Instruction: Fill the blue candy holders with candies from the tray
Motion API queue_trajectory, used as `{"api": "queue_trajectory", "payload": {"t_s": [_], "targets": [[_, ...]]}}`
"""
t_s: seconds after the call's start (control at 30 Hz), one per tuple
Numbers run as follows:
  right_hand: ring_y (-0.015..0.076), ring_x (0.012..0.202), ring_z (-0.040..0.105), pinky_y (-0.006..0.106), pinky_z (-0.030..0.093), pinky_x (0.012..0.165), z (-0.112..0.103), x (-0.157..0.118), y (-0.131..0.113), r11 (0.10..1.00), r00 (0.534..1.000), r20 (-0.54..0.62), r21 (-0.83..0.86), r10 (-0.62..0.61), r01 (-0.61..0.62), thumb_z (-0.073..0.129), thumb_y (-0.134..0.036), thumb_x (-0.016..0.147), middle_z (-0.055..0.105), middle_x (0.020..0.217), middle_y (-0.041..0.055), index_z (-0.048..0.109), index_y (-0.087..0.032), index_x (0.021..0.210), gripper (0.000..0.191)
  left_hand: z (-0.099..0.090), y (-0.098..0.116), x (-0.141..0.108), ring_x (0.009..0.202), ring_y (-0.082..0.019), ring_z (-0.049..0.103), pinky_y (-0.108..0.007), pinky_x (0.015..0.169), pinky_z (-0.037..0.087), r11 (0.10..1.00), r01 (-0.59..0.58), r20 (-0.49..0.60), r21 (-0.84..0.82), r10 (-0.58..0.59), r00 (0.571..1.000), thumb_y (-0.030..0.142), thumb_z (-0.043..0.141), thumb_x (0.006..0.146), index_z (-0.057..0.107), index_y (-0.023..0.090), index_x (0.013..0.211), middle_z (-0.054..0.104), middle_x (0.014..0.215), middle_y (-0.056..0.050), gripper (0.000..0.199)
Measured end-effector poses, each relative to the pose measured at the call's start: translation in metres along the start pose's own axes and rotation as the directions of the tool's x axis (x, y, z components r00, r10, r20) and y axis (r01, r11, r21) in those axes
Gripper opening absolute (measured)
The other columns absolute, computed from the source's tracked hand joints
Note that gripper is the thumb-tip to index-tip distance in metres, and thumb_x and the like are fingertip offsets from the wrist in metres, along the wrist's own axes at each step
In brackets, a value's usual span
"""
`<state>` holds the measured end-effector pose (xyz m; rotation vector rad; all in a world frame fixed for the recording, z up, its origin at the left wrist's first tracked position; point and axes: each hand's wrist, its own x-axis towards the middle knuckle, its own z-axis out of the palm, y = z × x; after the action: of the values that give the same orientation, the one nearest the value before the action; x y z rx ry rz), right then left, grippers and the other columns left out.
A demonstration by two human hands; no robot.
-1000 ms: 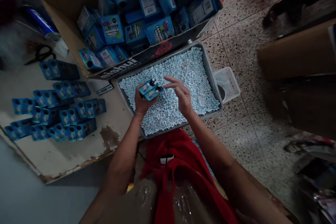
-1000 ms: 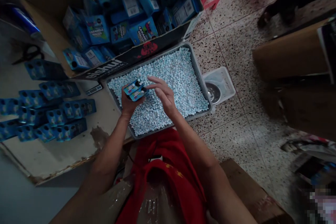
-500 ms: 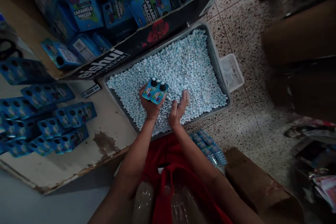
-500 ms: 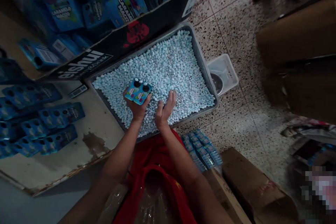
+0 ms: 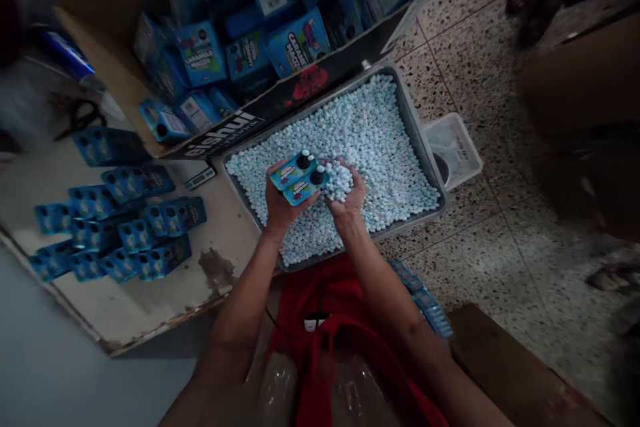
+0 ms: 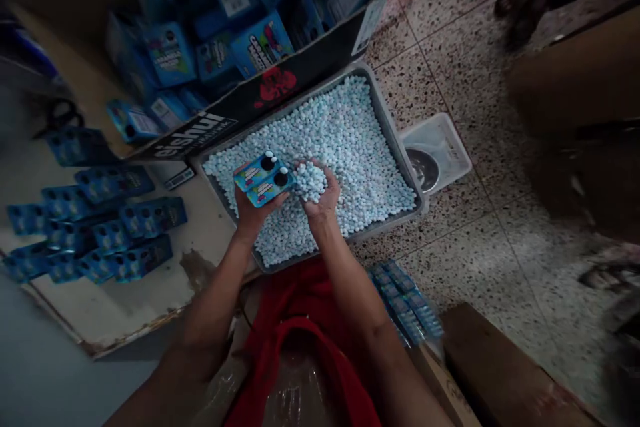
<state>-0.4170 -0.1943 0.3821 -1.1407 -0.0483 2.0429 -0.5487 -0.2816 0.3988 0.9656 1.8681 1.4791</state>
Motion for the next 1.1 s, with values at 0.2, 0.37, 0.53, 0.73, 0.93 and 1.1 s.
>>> {"api": "queue_trajectory", "payload": {"t_s": [0.2, 0.37, 0.53, 0.73, 0.93, 1.1], "targets": [[0.0221, 0.102, 0.074, 0.045, 0.063, 0.101, 0.061, -0.043, -0.027, 0.994, 0.968, 0.228, 0.066, -0.105, 0.092, 0.072, -0.049, 0.084, 0.078, 0.097, 0.0018, 0.069, -0.027, 0.09, 0.023, -0.057, -0.009, 0.006, 0.115, -0.033, 0.073, -0.054, 0.099, 0.062, 0.98, -0.163, 0.077, 0.114, 0.155, 0.985, 0.052, 0.101, 0.063, 0.062, 0.031, 0.135, 0.07, 0.128, -0.01, 0.084], [0.0255, 0.107, 0.072, 0.051, 0.056, 0.108, 0.089, -0.066, -0.032, 0.881, 0.844, 0.468, -0.242, -0.261, 0.406, 0.067, -0.054, 0.086, 0.076, 0.108, 0.0036, 0.073, -0.028, 0.088, 0.027, -0.048, -0.013, -0.001, 0.121, -0.031, 0.069, -0.049, 0.105, 0.058, 0.953, -0.234, 0.125, 0.191, 0.213, 0.969, 0.05, 0.097, 0.069, 0.06, 0.025, 0.135, 0.069, 0.129, -0.01, 0.079], [0.0276, 0.111, 0.07, 0.051, 0.056, 0.107, 0.098, -0.07, -0.032, 0.759, 0.772, 0.55, -0.341, -0.318, 0.555, 0.065, -0.065, 0.087, 0.074, 0.119, 0.0045, 0.079, -0.031, 0.096, 0.038, -0.047, -0.009, -0.01, 0.121, -0.03, 0.069, -0.045, 0.105, 0.058, 0.93, -0.27, 0.16, 0.248, 0.235, 0.959, 0.046, 0.095, 0.072, 0.055, 0.023, 0.135, 0.069, 0.13, -0.01, 0.078], [0.0302, 0.122, 0.067, 0.056, 0.047, 0.12, 0.097, -0.073, -0.026, 0.623, 0.696, 0.688, -0.456, -0.205, 0.635, 0.052, -0.081, 0.092, 0.075, 0.116, 0.0062, 0.08, -0.031, 0.1, 0.058, -0.057, -0.021, -0.011, 0.119, -0.032, 0.07, -0.051, 0.104, 0.058, 0.945, -0.2, 0.057, 0.259, 0.191, 0.98, 0.047, 0.096, 0.069, 0.059, 0.023, 0.134, 0.069, 0.127, -0.01, 0.078], [0.0286, 0.118, 0.074, 0.054, 0.054, 0.117, 0.085, -0.065, -0.031, 0.76, 0.786, 0.598, -0.435, -0.157, 0.483, 0.047, -0.085, 0.093, 0.078, 0.113, 0.0073, 0.077, -0.028, 0.099, 0.064, -0.042, -0.031, -0.003, 0.113, -0.03, 0.073, -0.049, 0.099, 0.062, 0.984, -0.126, 0.048, 0.127, 0.121, 0.991, 0.046, 0.098, 0.067, 0.06, 0.025, 0.133, 0.071, 0.126, -0.009, 0.08], [0.0257, 0.119, 0.073, 0.052, 0.057, 0.112, 0.028, -0.021, -0.064, 0.376, 0.781, 0.483, -0.691, -0.395, 0.617, 0.049, -0.062, 0.103, 0.077, 0.115, 0.009, 0.076, -0.026, 0.103, 0.045, -0.048, -0.04, 0.0, 0.11, -0.028, 0.074, -0.046, 0.096, 0.063, 0.999, -0.026, 0.049, 0.035, 0.024, 0.998, 0.049, 0.102, 0.059, 0.063, 0.023, 0.128, 0.073, 0.124, -0.01, 0.084]]}}
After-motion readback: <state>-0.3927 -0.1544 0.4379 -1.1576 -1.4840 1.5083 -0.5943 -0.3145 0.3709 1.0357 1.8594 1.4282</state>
